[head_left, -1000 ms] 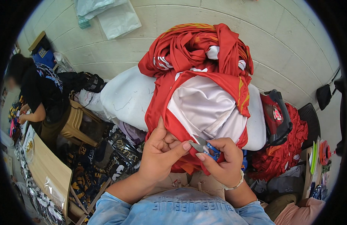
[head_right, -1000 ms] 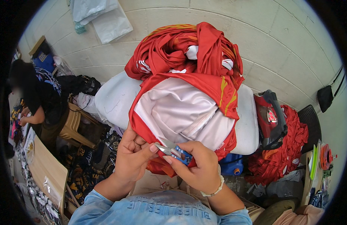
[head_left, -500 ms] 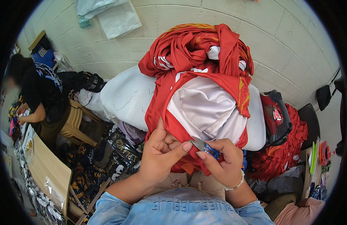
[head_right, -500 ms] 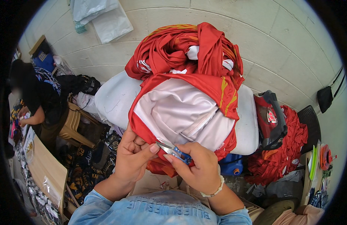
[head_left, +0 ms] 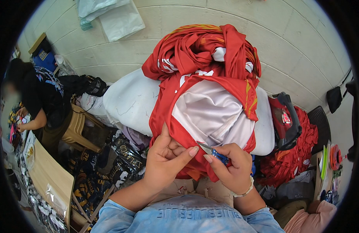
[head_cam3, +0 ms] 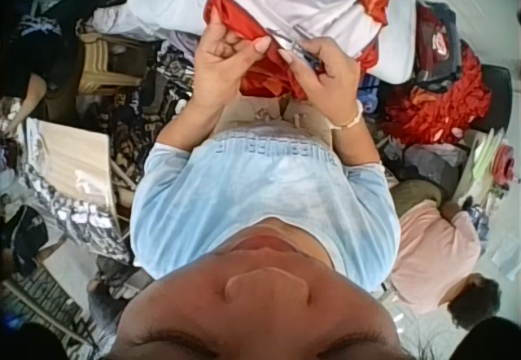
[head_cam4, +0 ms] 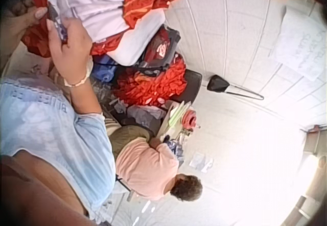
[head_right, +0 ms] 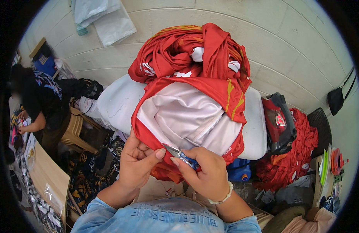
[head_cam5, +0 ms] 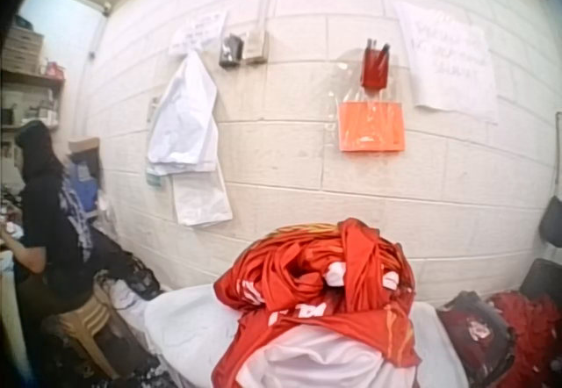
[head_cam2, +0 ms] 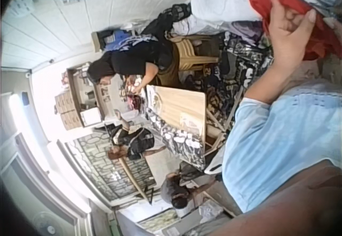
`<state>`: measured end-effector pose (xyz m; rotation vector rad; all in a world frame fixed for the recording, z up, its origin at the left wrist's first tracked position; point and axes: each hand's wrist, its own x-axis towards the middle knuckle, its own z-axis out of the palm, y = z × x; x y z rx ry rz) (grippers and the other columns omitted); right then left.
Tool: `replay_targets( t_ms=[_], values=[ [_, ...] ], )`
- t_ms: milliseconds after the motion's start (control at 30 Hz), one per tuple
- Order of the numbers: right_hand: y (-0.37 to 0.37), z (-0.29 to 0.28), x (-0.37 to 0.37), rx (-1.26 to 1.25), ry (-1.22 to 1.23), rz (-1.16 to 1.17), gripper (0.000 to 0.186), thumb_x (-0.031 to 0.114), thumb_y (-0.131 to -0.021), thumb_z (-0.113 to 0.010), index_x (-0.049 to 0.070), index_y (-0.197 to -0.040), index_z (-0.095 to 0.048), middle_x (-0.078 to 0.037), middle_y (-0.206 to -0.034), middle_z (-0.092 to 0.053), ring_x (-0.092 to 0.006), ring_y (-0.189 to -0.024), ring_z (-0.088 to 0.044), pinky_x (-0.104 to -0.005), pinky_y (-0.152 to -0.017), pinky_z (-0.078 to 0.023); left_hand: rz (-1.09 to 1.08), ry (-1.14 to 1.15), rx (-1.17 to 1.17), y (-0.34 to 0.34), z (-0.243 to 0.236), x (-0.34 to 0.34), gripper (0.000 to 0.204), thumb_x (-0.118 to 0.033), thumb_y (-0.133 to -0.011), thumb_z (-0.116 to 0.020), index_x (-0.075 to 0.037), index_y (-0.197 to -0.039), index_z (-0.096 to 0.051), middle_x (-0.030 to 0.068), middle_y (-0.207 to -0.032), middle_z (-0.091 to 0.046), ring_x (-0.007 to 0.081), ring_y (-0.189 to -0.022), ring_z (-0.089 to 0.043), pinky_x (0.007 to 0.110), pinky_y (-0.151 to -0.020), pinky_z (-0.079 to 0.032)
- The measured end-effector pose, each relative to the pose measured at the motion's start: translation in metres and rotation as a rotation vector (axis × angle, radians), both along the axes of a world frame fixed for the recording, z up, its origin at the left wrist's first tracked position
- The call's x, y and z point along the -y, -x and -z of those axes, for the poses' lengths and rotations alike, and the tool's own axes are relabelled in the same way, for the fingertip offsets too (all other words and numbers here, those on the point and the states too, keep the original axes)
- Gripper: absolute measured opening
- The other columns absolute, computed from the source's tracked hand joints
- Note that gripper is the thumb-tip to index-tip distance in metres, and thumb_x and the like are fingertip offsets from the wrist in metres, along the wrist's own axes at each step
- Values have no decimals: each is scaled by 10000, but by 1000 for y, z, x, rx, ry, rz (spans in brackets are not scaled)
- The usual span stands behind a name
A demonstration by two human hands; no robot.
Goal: The person uses a small blue utility knife to cut along the white inner lining of a red garment. They repeatedly open the garment, position the blade, and make short cuts along the seam while holding the fabric taut with the other hand.
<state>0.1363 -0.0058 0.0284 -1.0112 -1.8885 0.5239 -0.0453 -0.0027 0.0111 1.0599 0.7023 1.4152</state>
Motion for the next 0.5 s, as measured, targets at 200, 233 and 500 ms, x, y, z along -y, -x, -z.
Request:
replay_targets(
  t_ms=[200, 233, 500],
  values=[
    [-2, 14, -4, -408, 284, -87, 362, 185, -848, -691, -32, -1096, -541, -73, -899, -593, -97, -757, -545, -242, -654, -447, 0, 0, 32, -1, -2, -1, 769, 72, -855, -595, -40, -1475, -154, 106, -1172, -580, 79, -945, -578, 185, -784, -455],
    [-3, 16, -5, -359, 236, -65, 379, 197, -847, -694, -26, -1111, -538, -58, -909, -574, -92, -759, -524, -236, -657, -439, 6, -2, 70, -3, -3, -1, 766, 72, -856, -593, -37, -1473, -154, 113, -1202, -565, 102, -997, -574, 206, -817, -461],
    [-41, 18, -59, -240, 20, 434, 383, 94, -741, -757, 21, -1061, -559, -4, -784, -492, -77, -689, -450, -219, -588, -397, -54, 107, 105, 18, 0, -18, 526, -64, -883, -625, 3, -1339, -370, 94, -1170, -568, 125, -1007, -569, 242, -796, -489]
  ],
)
